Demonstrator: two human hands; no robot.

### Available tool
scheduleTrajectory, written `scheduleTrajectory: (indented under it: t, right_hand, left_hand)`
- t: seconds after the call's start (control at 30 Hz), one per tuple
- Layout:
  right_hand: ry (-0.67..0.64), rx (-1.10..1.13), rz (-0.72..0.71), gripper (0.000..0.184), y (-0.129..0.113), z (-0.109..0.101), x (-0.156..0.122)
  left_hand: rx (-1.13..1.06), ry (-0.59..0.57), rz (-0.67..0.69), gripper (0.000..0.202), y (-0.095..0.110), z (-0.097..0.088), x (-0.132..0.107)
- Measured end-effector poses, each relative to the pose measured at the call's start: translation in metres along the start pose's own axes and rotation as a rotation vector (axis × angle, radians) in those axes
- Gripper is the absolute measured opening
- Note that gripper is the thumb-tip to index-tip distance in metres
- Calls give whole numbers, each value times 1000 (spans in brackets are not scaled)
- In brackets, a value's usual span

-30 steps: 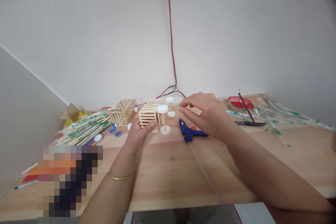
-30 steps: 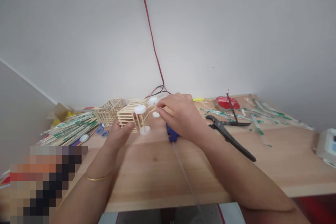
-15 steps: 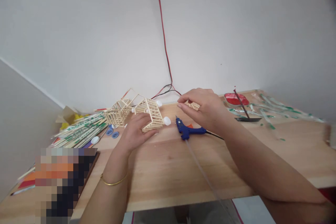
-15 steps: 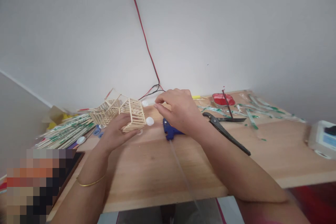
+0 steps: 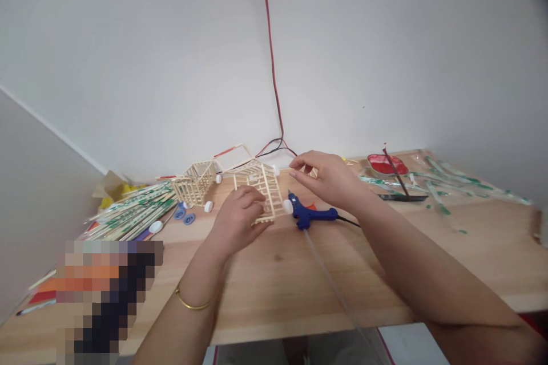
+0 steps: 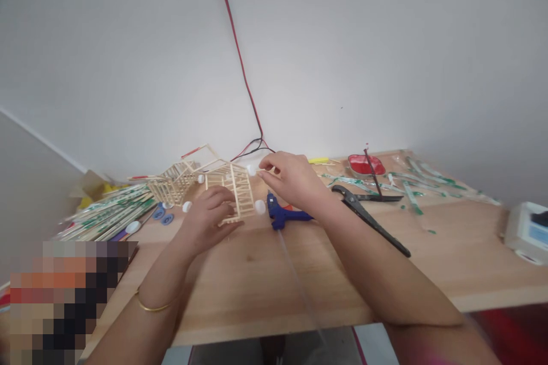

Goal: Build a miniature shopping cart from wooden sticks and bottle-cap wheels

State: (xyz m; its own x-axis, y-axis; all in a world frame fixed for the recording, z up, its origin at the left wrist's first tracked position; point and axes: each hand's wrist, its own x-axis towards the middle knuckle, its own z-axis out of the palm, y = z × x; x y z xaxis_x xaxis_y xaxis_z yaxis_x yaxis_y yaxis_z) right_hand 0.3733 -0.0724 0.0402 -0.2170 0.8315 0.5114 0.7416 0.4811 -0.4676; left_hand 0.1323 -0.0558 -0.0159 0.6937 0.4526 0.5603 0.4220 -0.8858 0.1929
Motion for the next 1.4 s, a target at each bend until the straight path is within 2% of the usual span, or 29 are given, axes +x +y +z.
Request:
scheduleTrajectory:
  t: [0.17,0.3,0.43,0.6,0.8,0.93,1.03,1.1,1.17,1.2,1.23,1.3,1.37,1.4]
  right_hand:
    - [72,35,5,16,13,7,2]
    - [122,87,11,24,18,9,5]
    - [116,131,-56,24,13,4,4]
    - [56,134,-174,27,-1,0,-1]
    - [35,113,-204,12,-9,1,-1]
    - [74,85,-190,11,-5,2,0]
    - [123,53,-165,11,-3,1,0]
    - [155,46,-145,11,-2,1,0]
    - [196,57,-138,11,-2,0,0]
    - [219,70,-138,12,-1,-1,-1]
    - [236,88,-136,13,0,-2,-1]
    - [250,145,-124,14,1,-3,-1]
    - [232,210,-104,15,1,-5,-1]
    - [211,240,-95,16,1,-5,-1]
  left_hand:
    - [-30,40,20,8,9,11,1]
    - [-55,10,17,7,12,16,-1]
    - [62,2,90,6,11,17,-3]
    - [123,-3,111,8,13,16,-2]
    - [153,13,143,10,17,16,1]
    - [137,40,122,10,18,15,1]
    - [114,130,128,23,20,13,-1]
    - [66,214,139,47,23,10,-4]
    - [-21,340,107,69,26,6,-7]
    - [-83,425,62,71,27,4,-8]
    - [-154,519,-7,67,27,2,-9]
    - [-306,686,-193,46,25,0,-8]
    - [-477,767,-399,27,18,1,-5]
    - [-581,776,-497,25,14,2,-4]
